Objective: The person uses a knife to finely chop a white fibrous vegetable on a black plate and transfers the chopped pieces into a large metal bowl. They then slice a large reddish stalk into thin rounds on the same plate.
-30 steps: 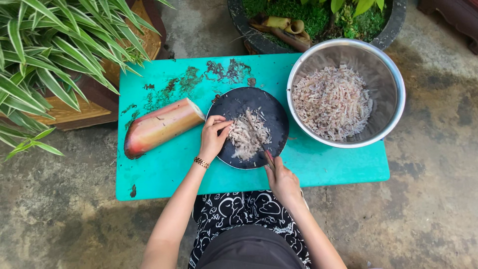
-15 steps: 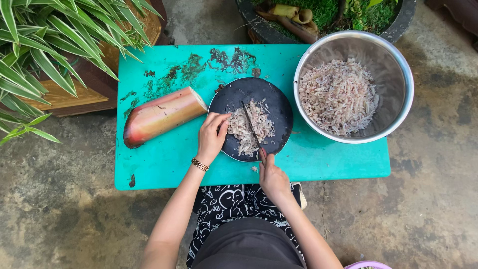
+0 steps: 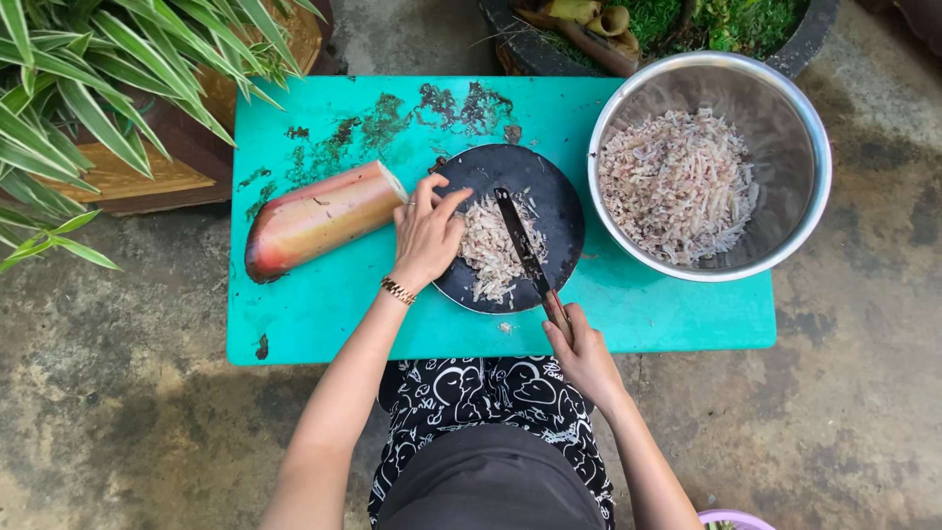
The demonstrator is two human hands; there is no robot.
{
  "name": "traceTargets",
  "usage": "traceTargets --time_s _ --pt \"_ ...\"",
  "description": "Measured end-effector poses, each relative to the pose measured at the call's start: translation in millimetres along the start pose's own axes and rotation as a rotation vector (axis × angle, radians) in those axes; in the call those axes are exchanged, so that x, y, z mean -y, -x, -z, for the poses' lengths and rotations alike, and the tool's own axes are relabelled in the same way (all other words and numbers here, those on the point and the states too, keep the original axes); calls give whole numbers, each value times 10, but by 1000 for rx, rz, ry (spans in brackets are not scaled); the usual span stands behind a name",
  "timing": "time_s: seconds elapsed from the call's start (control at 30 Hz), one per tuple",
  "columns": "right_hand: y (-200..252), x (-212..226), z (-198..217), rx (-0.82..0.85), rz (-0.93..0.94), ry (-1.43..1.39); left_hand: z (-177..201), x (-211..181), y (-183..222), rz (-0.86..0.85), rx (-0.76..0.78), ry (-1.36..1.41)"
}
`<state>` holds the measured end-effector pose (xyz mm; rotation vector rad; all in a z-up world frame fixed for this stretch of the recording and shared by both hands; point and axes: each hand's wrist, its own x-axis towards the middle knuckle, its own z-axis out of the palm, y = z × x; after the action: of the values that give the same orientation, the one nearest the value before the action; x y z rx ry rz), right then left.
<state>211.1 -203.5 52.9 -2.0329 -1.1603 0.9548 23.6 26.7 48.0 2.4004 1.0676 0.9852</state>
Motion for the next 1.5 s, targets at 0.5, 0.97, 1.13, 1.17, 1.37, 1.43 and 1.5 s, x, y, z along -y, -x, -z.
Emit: traceTargets --time_s 0.5,0.97,1.13,1.17,1.37,1.43,1.5 --pt "105 -17 16 35 -84 -96 -549 -441 1547 -346 307 157" --pt "269 -154 -17 27 -104 -149 -861 -172 1756 -353 415 142" --pt "258 -153 -33 34 -129 -136 -852 -211 1729 -404 387 72" --pt "264 -165 -28 31 -134 -142 -865 -231 1737 -416 384 43" --pt "291 -208 0 16 -105 -154 -939 -185 1763 -467 415 -13" --pt "303 -217 5 5 -112 -146 -923 -150 1748 -466 379 30" --pt "344 -267 -16 -3 -135 -130 -869 -157 1769 -440 314 109"
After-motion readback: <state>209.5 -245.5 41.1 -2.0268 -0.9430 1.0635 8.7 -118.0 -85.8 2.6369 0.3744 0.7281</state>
